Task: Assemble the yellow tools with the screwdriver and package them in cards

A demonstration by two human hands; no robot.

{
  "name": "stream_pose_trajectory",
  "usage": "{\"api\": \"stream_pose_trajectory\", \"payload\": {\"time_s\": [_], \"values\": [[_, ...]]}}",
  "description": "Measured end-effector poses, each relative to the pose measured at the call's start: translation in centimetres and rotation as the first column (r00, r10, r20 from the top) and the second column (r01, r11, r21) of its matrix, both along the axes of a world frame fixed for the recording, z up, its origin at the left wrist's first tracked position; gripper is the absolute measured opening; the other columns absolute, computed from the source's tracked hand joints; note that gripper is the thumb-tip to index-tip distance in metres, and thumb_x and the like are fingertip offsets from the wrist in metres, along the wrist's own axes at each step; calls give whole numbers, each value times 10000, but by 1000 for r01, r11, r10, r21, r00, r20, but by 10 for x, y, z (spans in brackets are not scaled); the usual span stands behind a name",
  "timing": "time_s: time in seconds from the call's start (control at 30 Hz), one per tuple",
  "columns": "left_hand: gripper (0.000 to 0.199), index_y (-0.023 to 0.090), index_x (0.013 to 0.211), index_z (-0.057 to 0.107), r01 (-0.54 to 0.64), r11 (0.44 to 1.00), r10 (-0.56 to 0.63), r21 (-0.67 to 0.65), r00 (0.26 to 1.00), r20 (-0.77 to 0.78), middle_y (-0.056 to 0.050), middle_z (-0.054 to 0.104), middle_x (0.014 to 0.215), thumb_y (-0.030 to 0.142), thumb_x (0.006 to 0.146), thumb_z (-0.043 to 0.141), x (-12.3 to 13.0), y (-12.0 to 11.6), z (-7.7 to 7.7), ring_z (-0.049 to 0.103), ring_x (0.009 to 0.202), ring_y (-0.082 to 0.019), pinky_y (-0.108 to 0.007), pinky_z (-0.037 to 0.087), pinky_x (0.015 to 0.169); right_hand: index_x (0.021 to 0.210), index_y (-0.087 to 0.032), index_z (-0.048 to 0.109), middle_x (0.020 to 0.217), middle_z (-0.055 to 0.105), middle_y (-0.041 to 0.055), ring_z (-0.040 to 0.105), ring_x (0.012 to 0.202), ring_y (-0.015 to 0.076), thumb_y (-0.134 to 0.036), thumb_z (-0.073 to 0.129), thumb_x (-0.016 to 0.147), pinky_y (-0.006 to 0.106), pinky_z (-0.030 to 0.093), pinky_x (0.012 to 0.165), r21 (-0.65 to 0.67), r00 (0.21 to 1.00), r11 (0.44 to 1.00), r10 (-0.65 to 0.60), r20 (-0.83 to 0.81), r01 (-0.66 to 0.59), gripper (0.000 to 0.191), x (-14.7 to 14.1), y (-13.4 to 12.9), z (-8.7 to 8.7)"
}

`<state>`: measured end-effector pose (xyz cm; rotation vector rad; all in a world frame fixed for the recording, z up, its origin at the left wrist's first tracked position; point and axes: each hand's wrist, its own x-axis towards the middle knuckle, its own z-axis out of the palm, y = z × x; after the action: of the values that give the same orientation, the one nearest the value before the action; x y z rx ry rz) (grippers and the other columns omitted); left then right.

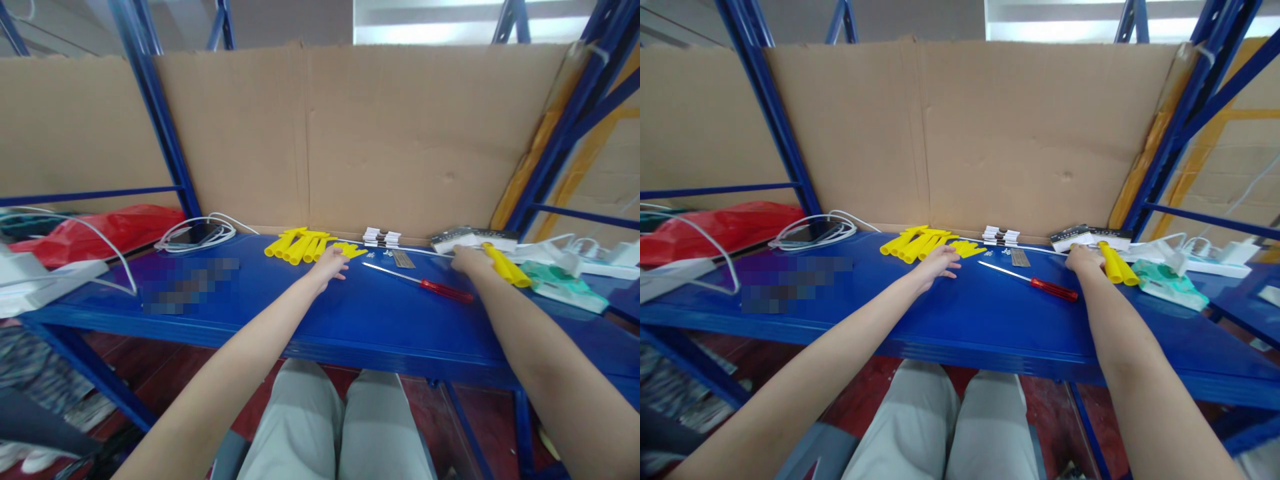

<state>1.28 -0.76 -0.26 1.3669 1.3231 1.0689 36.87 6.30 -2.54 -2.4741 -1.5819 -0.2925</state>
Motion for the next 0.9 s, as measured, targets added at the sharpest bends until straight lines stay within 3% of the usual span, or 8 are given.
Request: {"api": "stream_pose_trajectory", "payload": {"time_s": [0.1,0.2,0.3,0.43,0.6,0.73,0.9], "values": [[347,142,1187,488,6,1000,-6,2,1000,-3,-168,590,1241,106,843,513,-1,0,1,635,1000,-204,-204,488,570,1271,-155,553,1259,590,243,580,1146,387,-175,503,791,573,503,826,-96,998,993,-65,16,66,483,-9,-2,2],[343,141,1189,489,-6,999,8,39,999,-41,-166,594,1240,114,847,504,-1,4,-2,638,991,-206,-235,509,609,1288,-144,541,1278,574,239,549,1192,382,-170,520,798,551,489,879,-105,999,993,-43,29,46,492,-15,-5,5],[331,159,1160,521,-36,985,65,168,983,-174,-136,615,1215,110,833,522,-2,10,-7,635,998,-204,-290,530,745,1306,-136,528,1335,523,243,521,1220,390,-194,521,809,577,460,912,-83,999,996,-25,37,28,500,-16,-7,7],[268,174,1057,606,25,901,159,433,910,-384,-97,652,1155,87,811,542,-7,17,-11,630,1001,-201,-335,472,941,1317,-126,520,1351,506,235,524,1218,376,-236,518,817,558,446,944,-76,1000,997,-3,21,5,511,-20,-11,14],[199,150,919,676,138,870,189,473,792,-581,-120,699,997,125,852,490,-13,19,-12,641,965,-246,-352,481,911,1252,-66,583,1270,587,243,567,1177,348,-222,496,822,451,469,938,-105,999,994,3,-38,-7,466,-34,-20,33],[234,165,912,700,155,889,201,432,714,-670,-113,703,989,144,864,471,-15,20,-11,643,984,-249,-339,478,907,1138,-104,673,1159,662,216,622,1097,332,-219,483,818,404,503,862,33,999,999,-2,-53,4,389,-49,-33,44],[278,171,1012,683,66,904,275,423,669,-691,-116,691,1062,137,865,450,-20,21,-10,621,1057,-252,-342,462,934,1016,-174,738,1056,714,163,663,1006,324,-257,464,832,381,518,800,229,994,973,60,-95,-37,341,-70,-57,50]]}}
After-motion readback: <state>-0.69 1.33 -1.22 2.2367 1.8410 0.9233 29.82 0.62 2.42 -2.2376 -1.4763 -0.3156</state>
